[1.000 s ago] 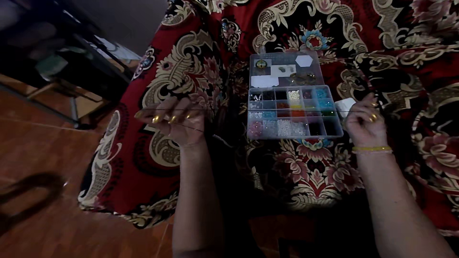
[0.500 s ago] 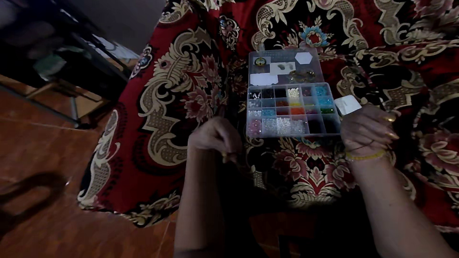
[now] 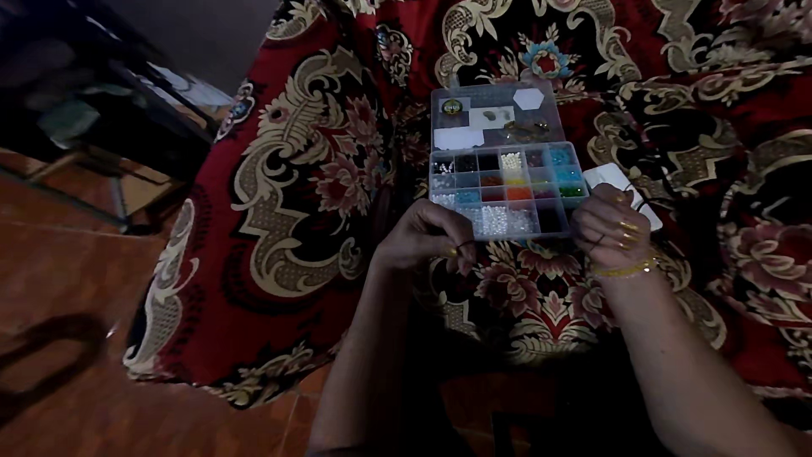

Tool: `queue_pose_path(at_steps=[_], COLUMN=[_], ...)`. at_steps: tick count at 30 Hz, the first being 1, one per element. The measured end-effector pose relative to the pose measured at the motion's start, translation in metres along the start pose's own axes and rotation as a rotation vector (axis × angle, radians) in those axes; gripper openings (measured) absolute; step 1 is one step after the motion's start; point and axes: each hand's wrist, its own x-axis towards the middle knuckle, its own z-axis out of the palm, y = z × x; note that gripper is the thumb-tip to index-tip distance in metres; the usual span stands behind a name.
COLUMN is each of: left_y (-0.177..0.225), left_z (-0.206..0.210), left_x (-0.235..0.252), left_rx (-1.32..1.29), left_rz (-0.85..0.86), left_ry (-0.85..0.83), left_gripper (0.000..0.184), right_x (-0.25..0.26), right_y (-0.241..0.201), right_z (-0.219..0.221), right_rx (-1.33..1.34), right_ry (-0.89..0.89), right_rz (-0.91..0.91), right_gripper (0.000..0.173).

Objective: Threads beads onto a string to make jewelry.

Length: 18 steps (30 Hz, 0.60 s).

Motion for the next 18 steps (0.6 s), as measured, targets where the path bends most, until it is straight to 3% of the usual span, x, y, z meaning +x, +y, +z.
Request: queue_pose_path(at_steps=[2,9,15,18], left_y=[-0.008,-0.032,-0.031,-0.033], left_z=[0.002,0.009,0.000,-0.005], left_x=[0.002,0.008,0.004,0.002], left_rx=[0.105,0.683,1.251,1.415], left_rz=[-0.033,-0.469,-0.319,-0.456], left_ry=[0.010,0.010,0.356,0.382], left_gripper=[0.016,0.014,0.008,0.006], right_x=[0.001,0.001,0.000,0.001], right_y=[0.000,0.000,0.001,0.004], right_z=[0.002,0.000,-0.003,-0.003], right_rx=[0.005,0.063,-0.039,-0.115], right_ry=[0.002,0.002,-0.025,-0.037], right_rz=[-0.004,0.009,0.062,0.090], right_gripper=[0.015,0.008,0.006,0.006])
